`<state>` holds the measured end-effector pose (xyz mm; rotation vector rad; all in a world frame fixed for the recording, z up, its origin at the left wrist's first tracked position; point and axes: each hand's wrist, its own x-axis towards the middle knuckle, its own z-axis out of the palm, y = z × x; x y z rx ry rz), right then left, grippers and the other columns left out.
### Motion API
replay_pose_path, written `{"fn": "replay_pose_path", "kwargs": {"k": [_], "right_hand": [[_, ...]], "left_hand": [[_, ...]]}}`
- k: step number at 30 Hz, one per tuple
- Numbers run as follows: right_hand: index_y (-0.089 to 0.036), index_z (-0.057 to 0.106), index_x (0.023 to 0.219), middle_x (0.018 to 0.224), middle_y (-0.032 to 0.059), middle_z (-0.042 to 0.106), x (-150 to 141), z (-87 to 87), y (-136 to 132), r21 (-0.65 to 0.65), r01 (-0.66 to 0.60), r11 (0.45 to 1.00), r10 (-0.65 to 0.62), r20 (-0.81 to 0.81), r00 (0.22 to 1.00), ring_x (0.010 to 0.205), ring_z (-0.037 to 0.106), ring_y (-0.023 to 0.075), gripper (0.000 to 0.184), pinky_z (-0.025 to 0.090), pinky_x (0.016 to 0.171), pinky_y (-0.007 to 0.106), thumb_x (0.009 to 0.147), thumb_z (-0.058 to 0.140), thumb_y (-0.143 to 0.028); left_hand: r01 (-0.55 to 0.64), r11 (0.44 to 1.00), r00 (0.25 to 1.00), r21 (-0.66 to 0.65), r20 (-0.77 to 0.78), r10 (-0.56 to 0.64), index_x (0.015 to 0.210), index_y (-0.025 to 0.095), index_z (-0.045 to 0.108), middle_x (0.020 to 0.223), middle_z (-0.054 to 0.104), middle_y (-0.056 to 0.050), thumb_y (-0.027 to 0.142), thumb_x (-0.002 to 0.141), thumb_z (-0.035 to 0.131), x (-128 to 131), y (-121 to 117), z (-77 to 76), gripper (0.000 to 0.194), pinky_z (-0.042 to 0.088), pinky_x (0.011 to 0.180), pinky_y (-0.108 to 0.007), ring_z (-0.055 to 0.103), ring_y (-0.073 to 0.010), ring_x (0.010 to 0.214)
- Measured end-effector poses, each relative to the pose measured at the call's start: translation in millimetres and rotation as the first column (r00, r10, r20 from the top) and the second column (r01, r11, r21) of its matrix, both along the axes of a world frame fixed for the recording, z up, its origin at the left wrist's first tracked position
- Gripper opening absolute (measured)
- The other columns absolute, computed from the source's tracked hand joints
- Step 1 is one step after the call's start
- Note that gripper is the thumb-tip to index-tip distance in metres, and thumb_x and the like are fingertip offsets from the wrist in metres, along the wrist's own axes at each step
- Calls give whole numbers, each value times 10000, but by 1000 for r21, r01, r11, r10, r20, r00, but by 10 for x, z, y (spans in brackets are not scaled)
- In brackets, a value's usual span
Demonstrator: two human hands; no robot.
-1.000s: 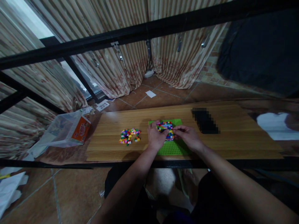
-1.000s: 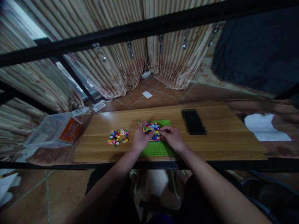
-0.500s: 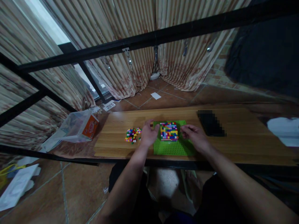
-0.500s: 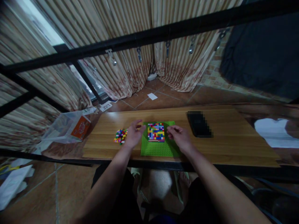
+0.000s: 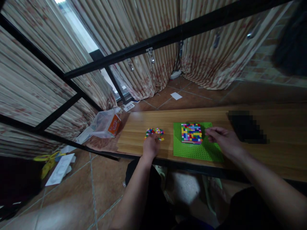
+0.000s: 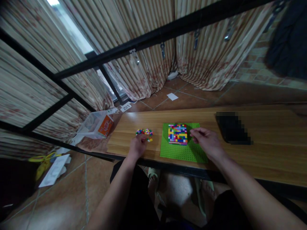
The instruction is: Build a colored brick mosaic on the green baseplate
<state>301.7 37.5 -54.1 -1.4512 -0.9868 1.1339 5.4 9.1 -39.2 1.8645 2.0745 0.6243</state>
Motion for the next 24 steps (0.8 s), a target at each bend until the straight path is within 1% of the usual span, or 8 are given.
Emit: {"fn": "replay_pose_path", "kwargs": {"k": [2, 4, 8, 12, 16, 20, 22, 24], "right_hand": [[-213, 716, 756, 701, 33, 710, 7, 4, -7, 9, -9, 1000, 9, 16, 1000, 546, 578, 133, 353, 468, 505, 266, 606, 786, -524], [-216, 713, 737, 682, 31, 704, 14, 19, -14, 17, -7, 1000, 7, 33, 999, 537, 570, 135, 360, 463, 497, 268, 590, 791, -535], [-219, 707, 715, 664, 30, 695, 11, 59, -24, 12, 8, 1000, -9, 51, 999, 538, 563, 138, 360, 456, 500, 274, 574, 788, -541], [-213, 716, 749, 676, 25, 699, 0, 49, -22, -3, 0, 1000, 0, 65, 998, 537, 561, 131, 355, 460, 512, 271, 597, 774, -528], [-207, 718, 765, 696, 30, 708, 4, 25, -17, 17, -14, 1000, 13, 70, 997, 551, 572, 133, 360, 468, 521, 269, 611, 768, -528], [-206, 709, 742, 678, 26, 692, 6, 35, -20, 38, -14, 999, 12, 72, 997, 542, 556, 122, 368, 457, 510, 255, 616, 762, -548], [-207, 705, 736, 681, 24, 690, 2, 42, -22, 50, -13, 999, 10, 69, 998, 544, 552, 118, 365, 459, 516, 251, 623, 759, -550], [-210, 702, 738, 682, 24, 690, -5, 44, -21, 53, -12, 999, 9, 73, 997, 543, 553, 120, 363, 461, 517, 255, 630, 753, -553]], "left_hand": [[13, 1000, 998, 11, -57, -12, 1013, 226, 713, 1028, 717, -85, 115, 781, 606, 75, 29, -15, 279, 523, 887, -352, 663, -222, 949], [33, 999, 993, 4, -110, -32, 1049, 197, 700, 1060, 702, -115, 96, 773, 597, 135, 67, -26, 311, 504, 942, -375, 641, -245, 1028], [30, 999, 988, -30, -153, -34, 1095, 147, 675, 1092, 688, -159, 61, 778, 561, 215, 127, -35, 348, 476, 991, -400, 619, -273, 1089], [20, 999, 987, -45, -160, -27, 1111, 141, 663, 1117, 682, -163, 69, 798, 539, 243, 166, -50, 344, 475, 983, -392, 625, -270, 1084], [9, 999, 983, -34, -182, -15, 1103, 146, 665, 1123, 684, -156, 72, 816, 511, 257, 191, -67, 334, 480, 963, -385, 637, -267, 1053], [7, 1000, 985, -26, -172, -12, 1135, 137, 659, 1164, 669, -169, 89, 823, 530, 269, 201, -54, 341, 471, 978, -371, 623, -270, 1097], [-10, 1000, 987, -16, -160, 7, 1144, 132, 656, 1181, 661, -175, 119, 830, 548, 264, 205, -41, 332, 472, 976, -366, 625, -271, 1097], [-38, 999, 991, 14, -132, 39, 1148, 137, 654, 1162, 671, -167, 149, 844, 549, 250, 213, -34, 321, 485, 950, -361, 644, -263, 1052]]}}
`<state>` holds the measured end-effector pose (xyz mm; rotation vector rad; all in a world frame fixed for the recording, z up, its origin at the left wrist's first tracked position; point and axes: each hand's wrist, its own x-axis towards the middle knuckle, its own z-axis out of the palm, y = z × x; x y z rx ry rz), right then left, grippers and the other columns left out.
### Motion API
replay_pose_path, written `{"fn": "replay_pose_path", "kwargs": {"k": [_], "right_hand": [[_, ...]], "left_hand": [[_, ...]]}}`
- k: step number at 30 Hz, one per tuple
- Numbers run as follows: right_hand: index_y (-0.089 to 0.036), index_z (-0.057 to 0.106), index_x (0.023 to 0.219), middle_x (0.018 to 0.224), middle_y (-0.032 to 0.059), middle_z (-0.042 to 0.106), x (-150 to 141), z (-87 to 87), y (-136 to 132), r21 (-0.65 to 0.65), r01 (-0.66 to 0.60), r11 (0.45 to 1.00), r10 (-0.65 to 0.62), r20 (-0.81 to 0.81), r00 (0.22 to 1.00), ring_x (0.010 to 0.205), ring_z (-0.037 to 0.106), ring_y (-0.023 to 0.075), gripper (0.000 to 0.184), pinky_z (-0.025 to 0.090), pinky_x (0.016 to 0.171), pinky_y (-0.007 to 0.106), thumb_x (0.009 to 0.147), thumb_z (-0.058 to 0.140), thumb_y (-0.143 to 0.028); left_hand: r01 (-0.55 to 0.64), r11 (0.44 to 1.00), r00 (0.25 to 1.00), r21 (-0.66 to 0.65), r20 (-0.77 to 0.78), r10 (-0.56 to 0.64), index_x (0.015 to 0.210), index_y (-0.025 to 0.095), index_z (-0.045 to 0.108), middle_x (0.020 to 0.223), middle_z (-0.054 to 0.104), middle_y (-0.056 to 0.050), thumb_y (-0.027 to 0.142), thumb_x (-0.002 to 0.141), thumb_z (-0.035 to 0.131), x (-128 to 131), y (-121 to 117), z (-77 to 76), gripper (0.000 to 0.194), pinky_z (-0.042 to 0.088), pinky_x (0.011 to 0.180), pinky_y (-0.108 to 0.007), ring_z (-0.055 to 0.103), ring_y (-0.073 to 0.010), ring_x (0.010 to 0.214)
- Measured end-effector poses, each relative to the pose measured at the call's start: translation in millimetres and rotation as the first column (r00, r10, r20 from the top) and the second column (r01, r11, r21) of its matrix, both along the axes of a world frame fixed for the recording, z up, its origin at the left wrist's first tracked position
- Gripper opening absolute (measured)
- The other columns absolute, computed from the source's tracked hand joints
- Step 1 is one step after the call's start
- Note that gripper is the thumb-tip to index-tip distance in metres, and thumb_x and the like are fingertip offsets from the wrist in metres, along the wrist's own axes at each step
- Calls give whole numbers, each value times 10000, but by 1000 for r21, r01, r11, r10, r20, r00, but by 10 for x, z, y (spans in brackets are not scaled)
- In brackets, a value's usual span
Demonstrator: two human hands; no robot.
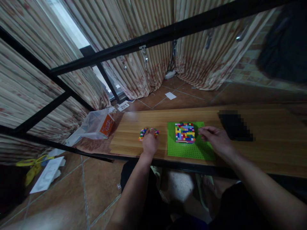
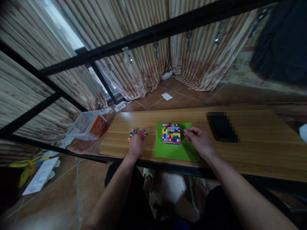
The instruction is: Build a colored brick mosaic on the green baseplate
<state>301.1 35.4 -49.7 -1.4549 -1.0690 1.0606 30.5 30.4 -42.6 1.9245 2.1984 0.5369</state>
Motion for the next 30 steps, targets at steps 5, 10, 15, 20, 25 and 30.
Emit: {"fn": "replay_pose_path", "kwargs": {"k": [5, 10, 15, 20, 25, 30], "right_hand": [[-217, 697, 728, 676, 25, 694, -22, 1, 4, -9, -4, 1000, 4, 8, 1000, 542, 562, 133, 362, 461, 512, 266, 631, 743, -563], [-215, 697, 734, 682, 29, 698, -51, 13, -12, -22, -22, 1000, 22, 12, 1000, 547, 564, 136, 377, 459, 512, 263, 625, 736, -574], [-220, 694, 713, 669, 28, 694, -79, 54, -33, -28, -27, 999, 29, 61, 998, 551, 573, 149, 371, 465, 513, 274, 628, 724, -580], [-229, 700, 713, 670, 32, 701, -75, 73, -47, -33, -42, 999, 45, 99, 994, 535, 579, 158, 342, 459, 513, 281, 646, 716, -564], [-235, 706, 751, 681, 25, 701, -8, -23, -32, -51, -55, 997, 64, 195, 979, 573, 610, 182, 320, 471, 563, 304, 684, 688, -547], [-246, 705, 820, 700, 31, 705, 77, -19, -77, 0, -65, 998, 59, 421, 905, 666, 656, 246, 329, 474, 642, 366, 740, 642, -559]], "left_hand": [[6, 996, 990, 84, 137, -17, 1035, 185, 705, 1008, 721, -94, 159, 855, 535, -45, 52, -43, 249, 518, 871, -311, 673, -201, 917], [82, 990, 977, 111, 188, -102, 956, 161, 736, 965, 727, -95, 103, 828, 520, -45, 91, -120, 257, 521, 889, -312, 662, -187, 923], [104, 991, 981, 89, 158, -117, 943, 166, 740, 959, 709, -102, 66, 800, 507, -9, 72, -135, 291, 514, 925, -339, 653, -202, 940], [144, 986, 980, 81, 130, -154, 943, 171, 717, 1018, 696, -98, 31, 789, 509, 7, 64, -152, 295, 506, 970, -340, 643, -202, 1010], [137, 986, 979, 93, 140, -149, 1007, 169, 694, 1042, 692, -100, -11, 749, 519, 13, 57, -199, 360, 506, 990, -332, 633, -204, 1078], [126, 985, 975, 114, 168, -144, 986, 136, 694, 1054, 689, -152, -32, 733, 504, 72, 27, -195, 358, 513, 987, -376, 641, -246, 1069]]}}
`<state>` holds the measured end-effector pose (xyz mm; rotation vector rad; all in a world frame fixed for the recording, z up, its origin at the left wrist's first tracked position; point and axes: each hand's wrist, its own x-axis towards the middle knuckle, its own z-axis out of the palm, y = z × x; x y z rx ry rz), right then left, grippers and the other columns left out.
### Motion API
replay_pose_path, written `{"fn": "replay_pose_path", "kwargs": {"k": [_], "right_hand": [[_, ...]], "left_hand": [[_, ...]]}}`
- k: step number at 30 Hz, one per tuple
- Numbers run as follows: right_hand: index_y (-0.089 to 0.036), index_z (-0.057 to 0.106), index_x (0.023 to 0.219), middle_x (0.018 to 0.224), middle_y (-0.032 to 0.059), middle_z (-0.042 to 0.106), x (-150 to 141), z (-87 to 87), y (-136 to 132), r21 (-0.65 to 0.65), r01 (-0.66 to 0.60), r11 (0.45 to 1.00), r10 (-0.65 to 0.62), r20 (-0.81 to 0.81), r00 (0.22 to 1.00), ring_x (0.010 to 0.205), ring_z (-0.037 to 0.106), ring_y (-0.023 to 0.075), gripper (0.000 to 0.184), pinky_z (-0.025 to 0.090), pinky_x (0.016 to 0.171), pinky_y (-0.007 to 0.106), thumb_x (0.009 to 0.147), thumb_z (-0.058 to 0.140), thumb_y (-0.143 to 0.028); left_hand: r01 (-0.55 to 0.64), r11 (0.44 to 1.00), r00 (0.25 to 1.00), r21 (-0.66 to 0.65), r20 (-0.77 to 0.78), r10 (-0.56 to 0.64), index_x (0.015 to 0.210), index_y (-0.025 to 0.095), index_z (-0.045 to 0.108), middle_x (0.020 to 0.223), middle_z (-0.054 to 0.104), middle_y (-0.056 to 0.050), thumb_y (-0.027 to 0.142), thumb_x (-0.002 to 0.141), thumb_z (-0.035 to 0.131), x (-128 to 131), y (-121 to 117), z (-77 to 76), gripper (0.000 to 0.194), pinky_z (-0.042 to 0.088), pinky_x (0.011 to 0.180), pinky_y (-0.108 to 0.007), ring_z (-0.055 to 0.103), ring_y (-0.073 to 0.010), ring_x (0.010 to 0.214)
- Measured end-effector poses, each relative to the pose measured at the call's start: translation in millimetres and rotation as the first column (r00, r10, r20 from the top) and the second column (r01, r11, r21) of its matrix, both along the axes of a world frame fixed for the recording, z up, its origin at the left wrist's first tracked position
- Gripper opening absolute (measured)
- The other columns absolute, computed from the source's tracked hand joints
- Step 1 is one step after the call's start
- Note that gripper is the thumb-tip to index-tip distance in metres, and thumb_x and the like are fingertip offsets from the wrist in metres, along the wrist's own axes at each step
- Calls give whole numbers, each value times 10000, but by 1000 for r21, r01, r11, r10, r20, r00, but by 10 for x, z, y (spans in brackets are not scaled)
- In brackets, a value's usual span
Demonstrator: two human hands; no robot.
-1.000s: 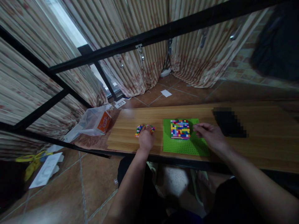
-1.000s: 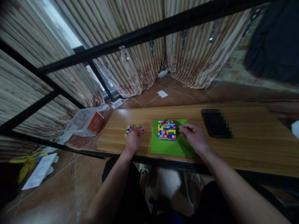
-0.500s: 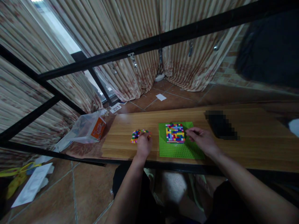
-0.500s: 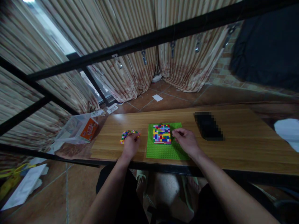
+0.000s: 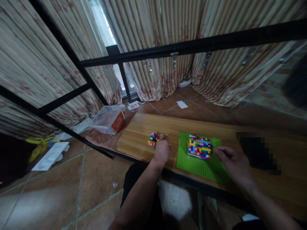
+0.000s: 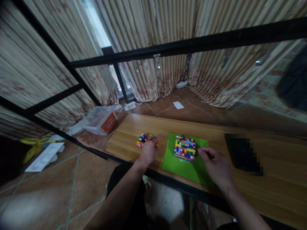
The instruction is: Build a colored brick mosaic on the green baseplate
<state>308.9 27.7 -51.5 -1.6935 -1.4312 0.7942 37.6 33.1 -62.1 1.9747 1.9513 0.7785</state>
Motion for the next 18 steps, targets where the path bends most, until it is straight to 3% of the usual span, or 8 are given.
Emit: {"fn": "replay_pose_path", "kwargs": {"k": [4, 6, 8, 11, 14, 18], "right_hand": [[-283, 688, 821, 805, 44, 725, -171, 198, -184, 84, 13, 996, -18, 50, 999, 772, 665, 271, 296, 486, 714, 396, 791, 598, -564], [-305, 679, 819, 849, 36, 731, -393, 273, -297, 127, 3, 992, -8, 38, 999, 827, 671, 270, 236, 495, 767, 395, 817, 595, -525], [-317, 680, 851, 891, 31, 730, -681, 279, -376, 150, -133, 980, 130, 31, 991, 851, 671, 261, 192, 501, 778, 385, 843, 588, -486], [-279, 684, 895, 932, 41, 718, -1141, 176, -363, 173, -383, 907, 377, 67, 924, 863, 667, 230, 201, 502, 775, 357, 876, 544, -421], [-228, 687, 912, 886, 49, 695, -1513, 40, -196, 193, -439, 877, 419, 137, 898, 785, 657, 197, 219, 494, 731, 332, 885, 502, -341], [-212, 706, 952, 943, 56, 687, -1819, -64, 98, 209, -494, 844, 433, 280, 857, 798, 646, 188, 236, 485, 761, 330, 883, 484, -256]], "left_hand": [[-28, 999, 998, 29, 57, 26, 1020, 149, 697, 1062, 695, -141, -3, 760, 518, -28, -48, 111, 351, 498, 1004, -355, 625, -248, 1114], [-117, 993, 987, 35, 119, 112, 1051, 165, 695, 1094, 692, -124, 24, 789, 510, -135, -73, 202, 351, 508, 971, -342, 646, -238, 1067], [-290, 957, 939, 1, 195, 284, 1056, 169, 697, 1093, 695, -113, 37, 804, 493, -300, -89, 293, 351, 512, 940, -330, 665, -227, 1012], [-500, 859, 837, -111, 190, 512, 1162, 127, 658, 1140, 682, -134, 42, 802, 471, -561, -88, 372, 414, 492, 950, -317, 645, -232, 1072], [-509, 830, 840, -229, 80, 537, 1207, 135, 629, 1165, 672, -131, 58, 792, 484, -714, -78, 359, 447, 482, 937, -300, 628, -229, 1102], [-443, 848, 880, -292, 37, 473, 1055, 146, 681, 1056, 690, -131, 45, 747, 510, -752, -75, 277, 366, 490, 858, -296, 649, -234, 1010]]}}
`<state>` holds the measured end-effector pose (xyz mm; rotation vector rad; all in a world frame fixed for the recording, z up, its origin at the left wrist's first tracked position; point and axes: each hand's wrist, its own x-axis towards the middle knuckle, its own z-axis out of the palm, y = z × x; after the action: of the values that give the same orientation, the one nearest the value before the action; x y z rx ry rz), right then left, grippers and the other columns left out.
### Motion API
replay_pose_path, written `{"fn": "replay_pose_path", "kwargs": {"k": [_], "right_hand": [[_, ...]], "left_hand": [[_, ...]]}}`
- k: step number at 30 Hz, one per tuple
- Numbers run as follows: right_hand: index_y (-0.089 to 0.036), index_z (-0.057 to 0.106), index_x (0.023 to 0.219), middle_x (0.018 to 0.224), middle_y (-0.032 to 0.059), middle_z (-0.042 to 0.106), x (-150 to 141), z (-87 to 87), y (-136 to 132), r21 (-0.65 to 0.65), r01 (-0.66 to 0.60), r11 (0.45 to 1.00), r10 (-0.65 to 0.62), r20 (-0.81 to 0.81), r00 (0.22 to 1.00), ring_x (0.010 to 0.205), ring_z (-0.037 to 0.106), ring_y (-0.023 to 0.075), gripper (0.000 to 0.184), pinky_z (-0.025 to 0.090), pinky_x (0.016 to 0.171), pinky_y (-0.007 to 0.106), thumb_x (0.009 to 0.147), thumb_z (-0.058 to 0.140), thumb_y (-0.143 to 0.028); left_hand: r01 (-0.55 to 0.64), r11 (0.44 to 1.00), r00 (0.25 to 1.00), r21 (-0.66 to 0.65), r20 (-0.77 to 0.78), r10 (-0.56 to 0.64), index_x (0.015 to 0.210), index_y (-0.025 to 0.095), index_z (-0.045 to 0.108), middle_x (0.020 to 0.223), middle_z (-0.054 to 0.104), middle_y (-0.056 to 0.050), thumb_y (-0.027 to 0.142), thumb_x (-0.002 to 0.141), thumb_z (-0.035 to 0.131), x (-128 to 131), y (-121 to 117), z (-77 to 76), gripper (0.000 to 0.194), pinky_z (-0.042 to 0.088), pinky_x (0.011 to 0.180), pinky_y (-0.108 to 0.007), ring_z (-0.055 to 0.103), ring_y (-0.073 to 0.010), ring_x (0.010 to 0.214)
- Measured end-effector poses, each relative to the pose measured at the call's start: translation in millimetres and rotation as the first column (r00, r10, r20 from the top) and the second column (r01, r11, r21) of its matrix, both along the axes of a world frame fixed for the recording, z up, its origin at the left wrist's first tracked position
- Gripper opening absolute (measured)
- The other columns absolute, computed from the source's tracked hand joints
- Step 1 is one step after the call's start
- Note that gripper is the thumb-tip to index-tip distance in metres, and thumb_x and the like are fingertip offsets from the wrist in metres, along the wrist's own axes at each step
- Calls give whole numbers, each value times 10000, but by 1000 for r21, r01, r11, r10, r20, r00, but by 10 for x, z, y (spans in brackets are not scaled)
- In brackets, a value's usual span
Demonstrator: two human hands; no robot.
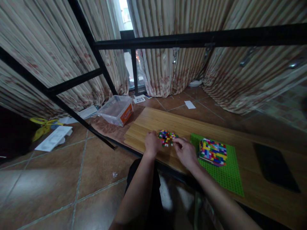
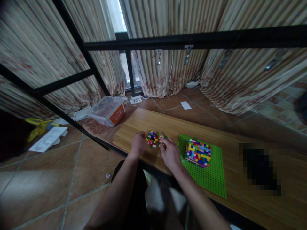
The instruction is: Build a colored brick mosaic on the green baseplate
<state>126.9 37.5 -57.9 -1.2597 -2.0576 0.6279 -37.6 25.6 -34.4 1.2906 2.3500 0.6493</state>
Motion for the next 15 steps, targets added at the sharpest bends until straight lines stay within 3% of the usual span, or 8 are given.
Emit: {"fn": "replay_pose_path", "kwargs": {"k": [8, 15], "right_hand": [[-212, 745, 1010, 969, 68, 660, -395, -65, 356, 5, -155, 988, 149, 241, 959, 872, 641, 180, 305, 468, 780, 273, 895, 469, -155], [-237, 758, 1024, 978, 64, 675, -386, -5, 447, -51, -202, 978, 206, 394, 896, 864, 639, 179, 359, 448, 768, 264, 867, 462, -107]], "left_hand": [[155, 988, 988, -10, 22, -155, 959, 143, 701, 975, 708, -134, 97, 752, 552, -19, -9, -70, 260, 482, 820, -299, 652, -246, 977], [244, 970, 968, 10, 56, -245, 1005, 151, 702, 978, 728, -125, 77, 744, 554, 17, -40, -71, 309, 485, 840, -297, 661, -243, 989]]}}
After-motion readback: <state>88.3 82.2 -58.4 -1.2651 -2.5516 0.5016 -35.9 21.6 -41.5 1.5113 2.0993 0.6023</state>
